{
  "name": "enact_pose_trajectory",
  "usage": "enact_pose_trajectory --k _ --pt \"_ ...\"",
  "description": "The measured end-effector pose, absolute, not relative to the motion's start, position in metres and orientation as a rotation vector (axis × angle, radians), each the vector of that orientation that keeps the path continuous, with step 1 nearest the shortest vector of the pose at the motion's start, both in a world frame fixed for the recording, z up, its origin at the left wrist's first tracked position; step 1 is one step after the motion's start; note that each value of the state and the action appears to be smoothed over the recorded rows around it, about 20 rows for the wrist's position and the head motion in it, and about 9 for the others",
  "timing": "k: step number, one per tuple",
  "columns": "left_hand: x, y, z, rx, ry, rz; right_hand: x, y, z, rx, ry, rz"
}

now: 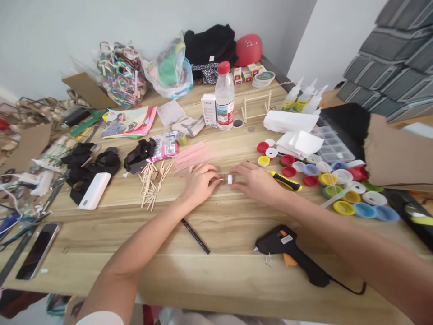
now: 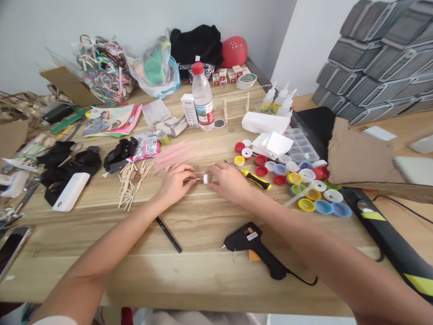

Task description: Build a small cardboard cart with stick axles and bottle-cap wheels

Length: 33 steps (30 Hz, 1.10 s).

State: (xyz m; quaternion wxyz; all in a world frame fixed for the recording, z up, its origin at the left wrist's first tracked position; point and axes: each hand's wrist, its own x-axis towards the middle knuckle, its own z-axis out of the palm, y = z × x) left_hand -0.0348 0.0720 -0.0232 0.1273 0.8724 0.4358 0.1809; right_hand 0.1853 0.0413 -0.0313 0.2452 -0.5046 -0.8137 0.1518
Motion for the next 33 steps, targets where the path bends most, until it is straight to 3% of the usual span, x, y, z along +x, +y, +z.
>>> enact_pose_trajectory --k 15,33 --pt "-0.039 0.070 -0.018 2.442 1.261 0.580 0.176 0.036 -0.028 -1.316 -2.152 0.410" --pt "-0.064 0.040 0.019 2.328 1.142 0.891 0.157 -0.002 0.026 -1.112 -2.057 0.310"
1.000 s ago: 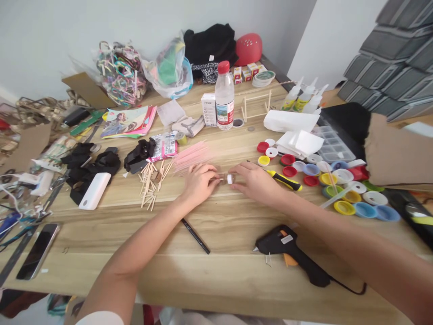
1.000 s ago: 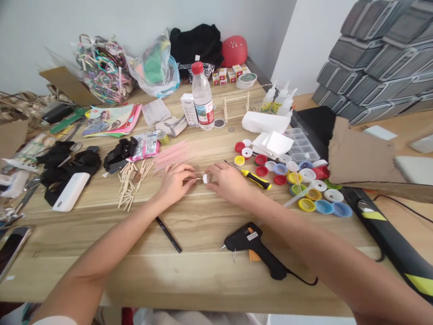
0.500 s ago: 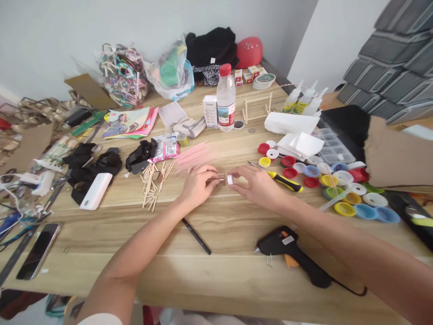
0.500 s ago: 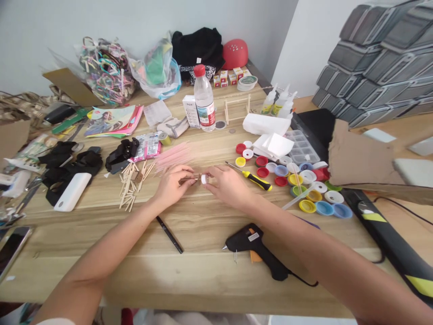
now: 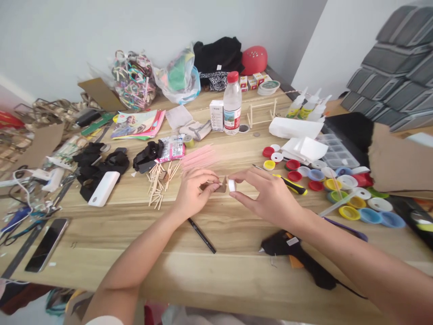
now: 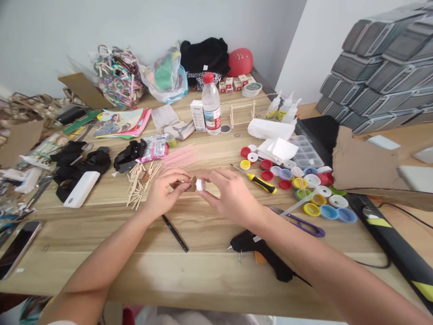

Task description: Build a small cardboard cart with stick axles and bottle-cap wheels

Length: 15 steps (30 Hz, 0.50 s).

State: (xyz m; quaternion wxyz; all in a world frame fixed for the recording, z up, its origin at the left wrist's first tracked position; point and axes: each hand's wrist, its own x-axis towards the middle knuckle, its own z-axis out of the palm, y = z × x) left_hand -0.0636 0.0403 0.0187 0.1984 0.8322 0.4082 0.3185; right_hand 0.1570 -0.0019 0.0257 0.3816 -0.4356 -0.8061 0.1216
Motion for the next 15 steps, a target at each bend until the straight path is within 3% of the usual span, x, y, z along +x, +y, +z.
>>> enact_pose_trajectory --k 15 --pt "-0.0715 0.0350 0.0231 2.303 1.040 0.993 0.1495 -0.0086 0.0320 -1.038 -2.024 0.239"
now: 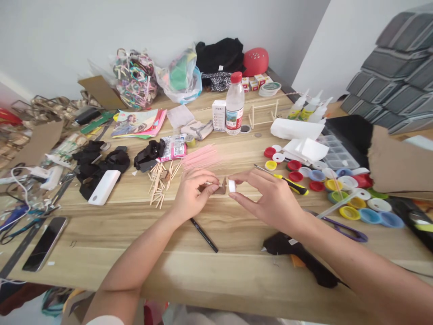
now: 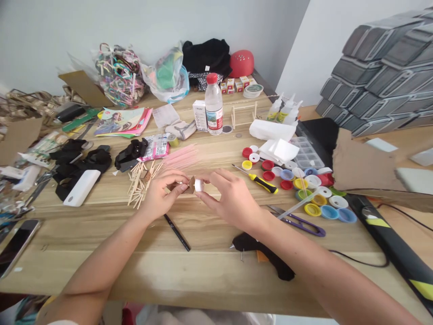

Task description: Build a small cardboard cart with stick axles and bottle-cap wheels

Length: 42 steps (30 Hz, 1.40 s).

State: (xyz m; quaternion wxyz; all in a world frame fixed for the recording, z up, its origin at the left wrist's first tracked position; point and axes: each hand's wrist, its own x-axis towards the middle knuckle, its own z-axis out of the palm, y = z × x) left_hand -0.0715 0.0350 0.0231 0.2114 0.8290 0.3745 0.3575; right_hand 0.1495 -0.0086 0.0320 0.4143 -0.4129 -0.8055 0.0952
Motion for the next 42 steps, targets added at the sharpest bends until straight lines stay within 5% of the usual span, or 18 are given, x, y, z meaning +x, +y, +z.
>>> enact_pose_trajectory --k 42 --pt "-0.075 0.022 0.043 2.389 0.988 1.051 0.146 -0.018 0.035 -0.932 -1.933 0.194"
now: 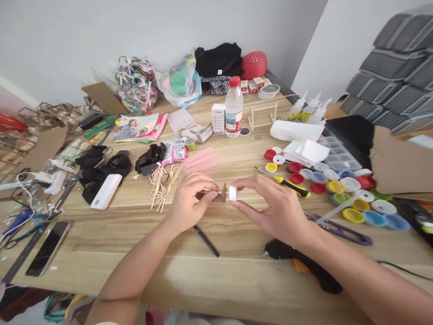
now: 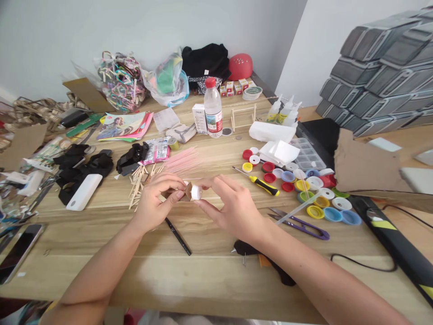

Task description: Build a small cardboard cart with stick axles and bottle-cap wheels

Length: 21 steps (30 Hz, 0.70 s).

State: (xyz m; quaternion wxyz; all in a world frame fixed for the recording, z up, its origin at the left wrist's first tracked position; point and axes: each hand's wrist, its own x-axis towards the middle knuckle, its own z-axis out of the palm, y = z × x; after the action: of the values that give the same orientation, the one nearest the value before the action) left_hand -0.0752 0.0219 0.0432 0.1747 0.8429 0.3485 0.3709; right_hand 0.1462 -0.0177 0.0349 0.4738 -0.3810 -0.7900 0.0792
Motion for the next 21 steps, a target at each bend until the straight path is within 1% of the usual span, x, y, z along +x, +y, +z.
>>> enact_pose_trajectory --k 21 --pt "-0.0725 0.0176 0.0435 2.640 1.073 1.111 0.1513 -0.0177 0.0287 -1.015 -2.013 0.270"
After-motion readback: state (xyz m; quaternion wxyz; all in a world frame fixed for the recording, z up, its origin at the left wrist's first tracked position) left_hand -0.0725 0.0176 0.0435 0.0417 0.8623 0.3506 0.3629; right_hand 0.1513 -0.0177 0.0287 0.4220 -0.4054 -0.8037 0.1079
